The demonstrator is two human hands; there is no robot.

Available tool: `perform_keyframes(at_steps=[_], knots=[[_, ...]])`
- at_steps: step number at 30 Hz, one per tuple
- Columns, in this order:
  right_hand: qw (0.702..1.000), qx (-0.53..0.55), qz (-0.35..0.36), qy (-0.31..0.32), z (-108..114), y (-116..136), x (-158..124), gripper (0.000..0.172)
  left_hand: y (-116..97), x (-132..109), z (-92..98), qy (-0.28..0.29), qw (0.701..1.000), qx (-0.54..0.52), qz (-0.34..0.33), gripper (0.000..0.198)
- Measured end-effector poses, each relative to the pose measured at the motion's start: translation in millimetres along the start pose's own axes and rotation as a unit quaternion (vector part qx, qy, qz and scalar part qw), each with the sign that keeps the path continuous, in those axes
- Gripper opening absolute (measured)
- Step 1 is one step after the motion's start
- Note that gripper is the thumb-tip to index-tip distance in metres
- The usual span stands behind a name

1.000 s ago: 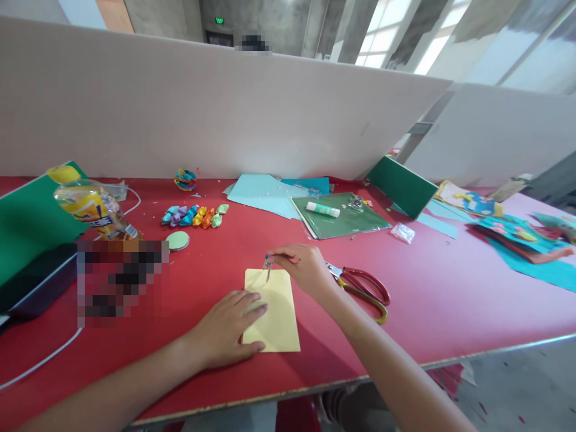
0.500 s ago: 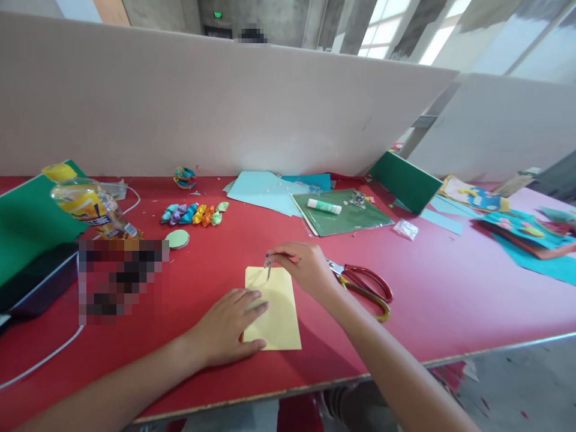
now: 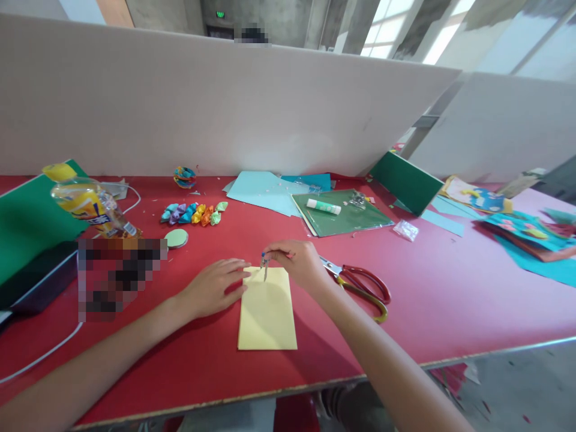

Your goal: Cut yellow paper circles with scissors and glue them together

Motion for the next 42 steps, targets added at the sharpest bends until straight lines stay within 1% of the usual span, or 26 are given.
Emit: perform_keyframes(at_steps=[3,6,8,12,15,18,21,24,26,28,31,34,37,38,40,42], knots=[[1.000,0.010,0.012,-0.002,-1,0,1,0.013,3,4,-4.9,0.050,0.998,0.010,-0.043,0.038],[0.999,0.019,0.026,-0.014,-2,1,1,0.014,5,1,-11.1,0.087,0.995,0.016,-0.045,0.042],[0.999,0.015,0.039,-0.023,-3,1,0,0.015,4,-3,-13.8,0.095,0.995,0.022,-0.035,0.045],[0.996,-0.031,0.067,-0.041,-3,6,-3,0.020,-5,-12,-16.8,0.080,0.996,0.038,-0.007,0.048],[0.994,-0.065,0.077,-0.048,-3,11,-6,0.024,-19,-18,-20.3,0.069,0.996,0.053,0.017,0.054],[0.992,-0.079,0.074,-0.059,-3,14,-10,0.024,-39,-26,-26.8,0.057,0.994,0.068,0.061,0.066],[0.992,-0.085,0.070,-0.069,-2,15,-15,0.023,-63,-37,-39.0,0.054,0.988,0.083,0.121,0.077],[0.990,-0.087,0.062,-0.088,0,13,-22,0.023,-89,-48,-53.5,0.025,0.982,0.090,0.163,0.080],[0.990,-0.088,0.055,-0.099,0,12,-28,0.022,-107,-53,-62.5,-0.001,0.983,0.089,0.160,0.077],[0.990,-0.092,0.046,-0.097,0,10,-35,0.021,-124,-53,-69.8,-0.014,0.987,0.076,0.140,0.077],[0.992,-0.092,0.038,-0.073,-3,8,-46,0.022,-142,-44,-75.8,-0.001,0.991,0.034,0.131,0.082],[0.993,-0.100,0.036,-0.060,-1,8,-54,0.024,-151,-29,-78.8,0.034,0.985,-0.013,0.168,0.086],[0.988,-0.141,0.047,-0.051,3,15,-56,0.026,-155,-18,-83.0,0.054,0.977,-0.050,0.198,0.087],[0.985,-0.154,0.056,-0.046,5,19,-56,0.027,-155,-17,-84.0,0.056,0.977,-0.060,0.197,0.087],[0.981,-0.175,0.076,-0.030,7,28,-56,0.028,-154,-20,-81.4,0.053,0.980,-0.083,0.176,0.082],[0.977,-0.193,0.094,-0.014,9,38,-56,0.027,-145,-29,-68.2,0.027,0.985,-0.099,0.142,0.068]])
Point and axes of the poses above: each hand's wrist, its own x-axis towards the middle knuckle, its own z-axis out of the back of the hand, y = z × x, the point moved 3 cm from there along x, towards the middle knuckle, and after that the axes turned 6 degrees about -x, right-handed, at the moved point
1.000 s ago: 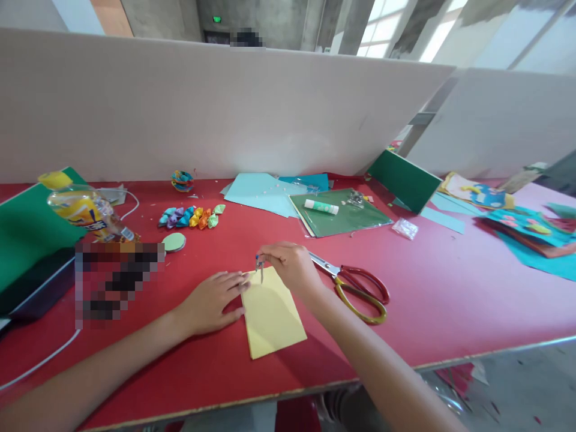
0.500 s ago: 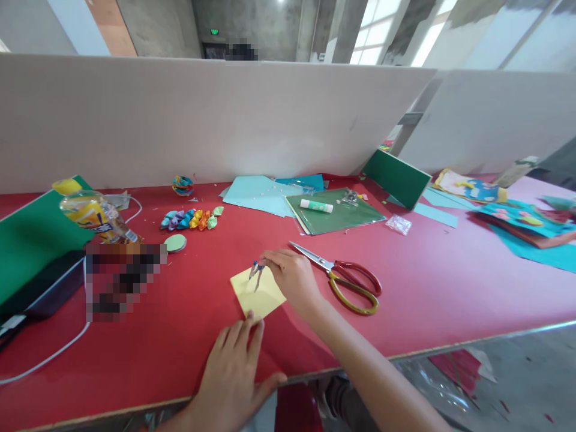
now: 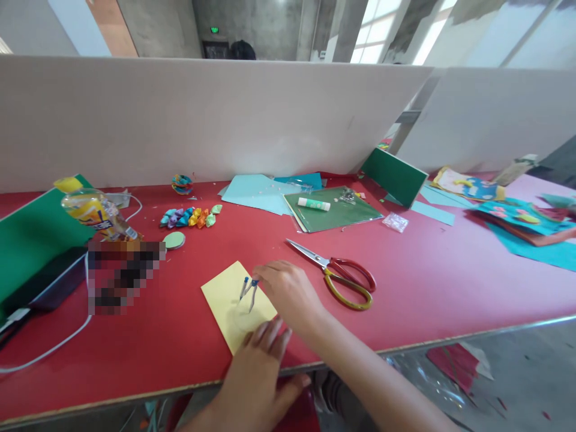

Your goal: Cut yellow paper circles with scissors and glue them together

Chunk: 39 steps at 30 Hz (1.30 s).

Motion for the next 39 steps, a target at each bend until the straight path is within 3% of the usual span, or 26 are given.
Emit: perform_keyframes(at_steps=[3,6,9,13,20,26,31,35,39], knots=[[0.999,-0.020,0.029,0.015,5,10,2,0.026,33,-7,46.9,-0.101,0.995,0.016,-0.008,0.040],[0.997,-0.039,0.056,0.032,5,18,3,0.026,78,-2,95.5,-0.174,0.982,0.072,0.012,0.034],[0.994,-0.057,0.075,0.061,5,24,3,0.024,110,14,111.6,-0.088,0.988,0.113,-0.056,0.034],[0.987,-0.064,0.101,0.110,6,34,1,0.021,120,30,101.1,0.021,0.978,0.142,-0.153,0.040],[0.973,-0.069,0.158,0.154,11,51,7,0.018,122,43,88.8,0.070,0.975,0.125,-0.172,0.045],[0.981,-0.067,0.067,0.167,12,45,6,0.023,122,32,85.3,0.037,0.981,0.137,-0.129,0.042],[0.977,-0.092,0.010,0.194,10,47,7,0.021,107,-8,73.4,-0.033,0.977,0.205,-0.048,0.042],[0.972,-0.113,0.007,0.207,8,52,7,0.017,84,-55,48.1,-0.091,0.964,0.249,-0.012,0.048],[0.975,-0.122,0.019,0.184,7,49,3,0.020,47,-84,14.0,-0.139,0.956,0.249,-0.075,0.053]])
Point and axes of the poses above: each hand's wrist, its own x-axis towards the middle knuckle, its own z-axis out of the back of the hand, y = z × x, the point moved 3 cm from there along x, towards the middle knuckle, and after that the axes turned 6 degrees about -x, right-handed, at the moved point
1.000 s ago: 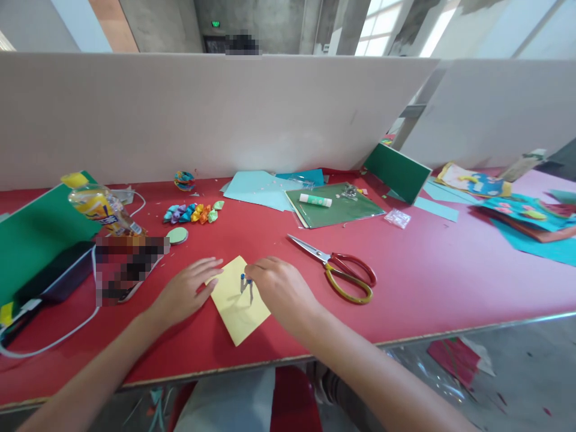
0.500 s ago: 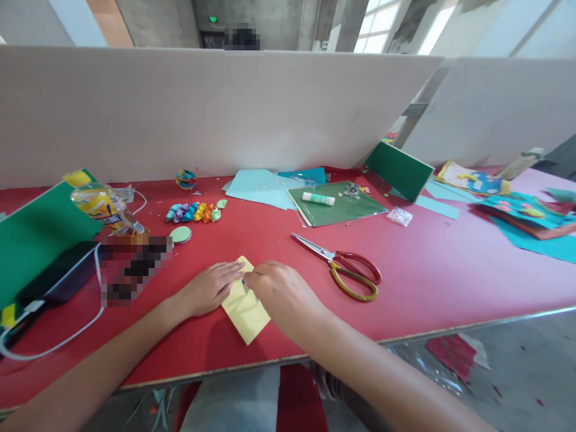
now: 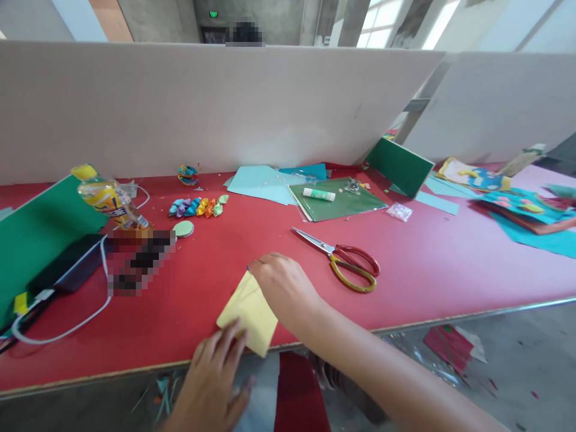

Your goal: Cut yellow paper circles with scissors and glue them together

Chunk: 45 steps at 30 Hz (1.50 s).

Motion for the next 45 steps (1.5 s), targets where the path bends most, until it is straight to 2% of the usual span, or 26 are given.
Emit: perform_keyframes(at_steps=[3,6,9,12,16,19,22,26,30,34,40,42,45], knots=[[1.000,0.002,-0.001,-0.029,-1,-4,2,0.022,-36,3,-7.4,-0.065,0.997,-0.019,-0.031,0.061],[0.999,0.009,-0.018,-0.029,2,-10,10,0.021,-62,17,-18.5,-0.076,0.996,-0.048,-0.031,0.065],[0.999,0.015,-0.029,-0.022,7,-14,15,0.022,-73,29,-23.0,-0.073,0.993,-0.078,-0.048,0.065],[0.999,0.021,-0.034,-0.019,10,-17,15,0.023,-64,38,-18.7,-0.039,0.991,-0.117,-0.048,0.057],[0.996,0.017,-0.078,-0.028,8,-18,13,0.025,-29,48,-9.0,0.021,0.989,-0.136,0.056,0.044],[0.995,0.006,-0.088,-0.038,4,-14,17,0.026,-20,52,-5.3,0.021,0.987,-0.133,0.085,0.045],[0.996,0.012,-0.083,-0.035,1,-9,22,0.027,-35,52,-8.2,-0.007,0.986,-0.153,0.059,0.049],[0.997,0.026,-0.072,-0.027,-1,-8,22,0.025,-65,56,-20.4,-0.043,0.985,-0.169,-0.010,0.051],[0.997,0.034,-0.056,-0.033,1,-12,17,0.024,-70,65,-31.2,-0.009,0.988,-0.152,-0.037,0.029],[0.998,0.050,-0.003,-0.023,1,-12,17,0.023,-63,67,-28.3,0.045,0.987,-0.146,-0.042,0.018],[0.991,0.076,0.114,0.001,0,-12,19,0.021,-39,58,-10.9,0.104,0.972,-0.199,-0.070,0.027],[0.983,0.100,0.151,0.012,0,-14,17,0.020,-25,49,-7.5,0.103,0.967,-0.219,-0.079,0.029],[0.978,0.134,0.159,0.014,3,-21,13,0.020,2,34,-3.9,0.068,0.969,-0.226,-0.070,0.032]])
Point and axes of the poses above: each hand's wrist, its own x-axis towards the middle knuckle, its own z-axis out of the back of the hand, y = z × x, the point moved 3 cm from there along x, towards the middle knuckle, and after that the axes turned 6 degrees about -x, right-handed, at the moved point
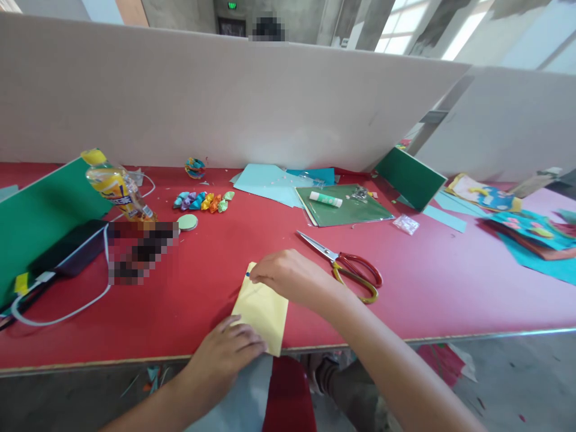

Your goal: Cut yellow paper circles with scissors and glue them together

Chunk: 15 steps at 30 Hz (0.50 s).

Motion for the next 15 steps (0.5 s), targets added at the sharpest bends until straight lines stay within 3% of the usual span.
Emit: perform_keyframes(at_steps=[5,10,15], knots=[[0.999,0.050,0.001,0.002,6,-8,-5,0.021,34,-24,26.4,-0.059,0.996,0.049,0.036,0.040],[0.996,0.075,-0.056,-0.013,8,-24,-4,0.022,59,-23,47.9,-0.072,0.982,0.134,0.108,0.037],[0.973,0.098,-0.153,-0.143,6,-32,-4,0.013,49,-21,45.1,-0.073,0.980,0.153,0.101,0.034]])
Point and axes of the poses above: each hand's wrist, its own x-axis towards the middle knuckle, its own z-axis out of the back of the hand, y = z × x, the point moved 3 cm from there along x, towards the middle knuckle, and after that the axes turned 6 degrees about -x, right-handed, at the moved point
